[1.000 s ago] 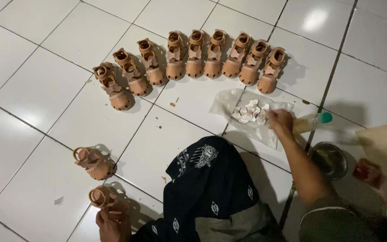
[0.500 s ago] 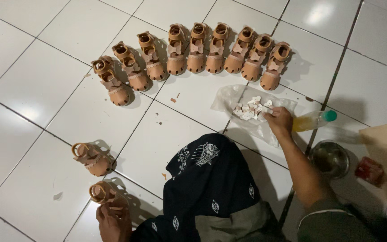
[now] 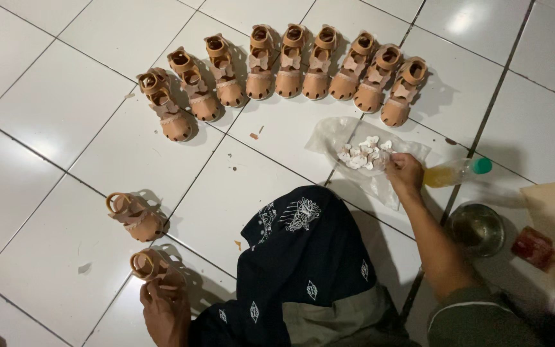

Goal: The person sits on the floor and assembles small beige sandals by attaching white lace-like straps to the ankle area. They handle each sandal individually, pick up straps from a plastic bag, and place the finished pairs in a row on the floor.

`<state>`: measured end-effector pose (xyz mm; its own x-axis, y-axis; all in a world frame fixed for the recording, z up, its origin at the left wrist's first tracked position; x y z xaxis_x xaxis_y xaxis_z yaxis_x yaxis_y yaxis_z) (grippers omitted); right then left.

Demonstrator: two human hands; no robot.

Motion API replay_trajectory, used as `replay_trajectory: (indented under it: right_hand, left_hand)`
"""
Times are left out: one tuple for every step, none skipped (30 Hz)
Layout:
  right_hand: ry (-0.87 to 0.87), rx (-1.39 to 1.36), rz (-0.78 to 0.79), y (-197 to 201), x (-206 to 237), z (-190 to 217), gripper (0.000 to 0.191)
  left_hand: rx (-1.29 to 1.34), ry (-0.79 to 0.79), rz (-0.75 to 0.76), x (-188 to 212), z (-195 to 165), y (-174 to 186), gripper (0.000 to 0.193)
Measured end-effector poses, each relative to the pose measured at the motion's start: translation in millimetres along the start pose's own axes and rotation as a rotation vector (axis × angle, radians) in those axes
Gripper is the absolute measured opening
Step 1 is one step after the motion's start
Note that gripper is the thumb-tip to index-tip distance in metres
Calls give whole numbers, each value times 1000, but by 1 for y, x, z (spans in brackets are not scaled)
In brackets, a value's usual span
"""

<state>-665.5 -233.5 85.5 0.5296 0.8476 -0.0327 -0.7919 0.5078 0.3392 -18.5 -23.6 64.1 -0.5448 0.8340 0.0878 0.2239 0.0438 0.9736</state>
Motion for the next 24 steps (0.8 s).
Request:
replay_trajectory:
  right_hand:
    - [99, 82, -6, 1, 1, 9, 27]
    - [199, 162, -12, 0, 3, 18, 27]
    - [207, 175, -9, -1, 3, 20, 26]
    - [212, 188, -5, -3, 4, 21, 27]
    - [218, 201, -2, -4, 4, 23, 28]
    - [255, 223, 0, -6, 5, 26, 27]
    - [290, 245, 3, -8, 6, 29, 26]
    - [325, 267, 6, -10, 6, 32, 26]
    - [334, 264, 14, -12, 6, 32, 24]
    - [341, 262, 23, -13, 5, 32, 22]
    - [348, 260, 34, -14, 5, 32, 20]
    - [345, 272, 54, -15, 4, 30, 15]
    - [342, 285, 73, -16, 4, 29, 10]
    - [337, 298, 92, -17, 4, 28, 6]
    - [340, 315, 108, -18, 4, 27, 5]
    - [343, 331, 123, -19, 4, 27, 5]
    - [345, 348, 139, -21, 5, 26, 7]
    - [380, 359, 139, -22, 6, 29, 12]
    - [417, 370, 138, -23, 8, 31, 17]
    - [452, 381, 137, -24, 10, 34, 22]
    - [445, 424, 160, -27, 11, 33, 24]
    - [438, 468, 181, -29, 11, 33, 27]
    - [432, 512, 202, -30, 12, 33, 30]
    - [401, 532, 197, -27, 11, 32, 34]
  left_hand:
    - [27, 15, 8, 2, 1, 1, 63]
    - [20, -5, -26, 3, -3, 5, 63]
    - [14, -25, -60, 4, -6, 8, 63]
    - [6, -45, -92, 6, -9, 12, 63]
    - [20, -36, -73, 6, -8, 12, 65]
    - [35, -27, -54, 5, -9, 12, 66]
    - [49, -17, -34, 4, -8, 11, 68]
    - [35, -12, -28, 4, -9, 11, 64]
    - [21, -6, -23, 3, -10, 11, 60]
    - [6, 0, -16, 3, -10, 11, 57]
    - [-1, -4, -24, 3, -11, 13, 56]
    - [-6, -8, -34, 3, -12, 15, 55]
    - [-11, -13, -44, 4, -14, 17, 54]
    - [-6, -25, -35, 5, -15, 18, 57]
    - [1, -38, -27, 6, -17, 21, 59]
    - [8, -52, -20, 6, -19, 23, 61]
    - [-7, -35, -10, 6, -20, 24, 59]
    - [-20, -18, -2, 6, -21, 25, 57]
    - [-34, -2, 7, 6, -22, 26, 56]
    - [-27, 33, 38, 5, -21, 25, 54]
    - [-19, 69, 69, 5, -20, 24, 53]
    - [-11, 103, 99, 5, -18, 22, 52]
    - [-9, 67, 71, 4, -21, 26, 54]
    - [-8, 32, 45, 4, -23, 28, 57]
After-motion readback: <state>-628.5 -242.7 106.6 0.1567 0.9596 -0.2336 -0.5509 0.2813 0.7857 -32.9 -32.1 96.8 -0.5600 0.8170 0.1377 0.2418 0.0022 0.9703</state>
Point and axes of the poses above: each hand's wrist, its own x-axis away from the middle knuckle, its own y-axis out of the back of the hand, z = x × y, the point moved 8 cm from there along -x, towards the middle knuckle, and after that the axes turned 15 degrees about -x, right-handed, at the moved point
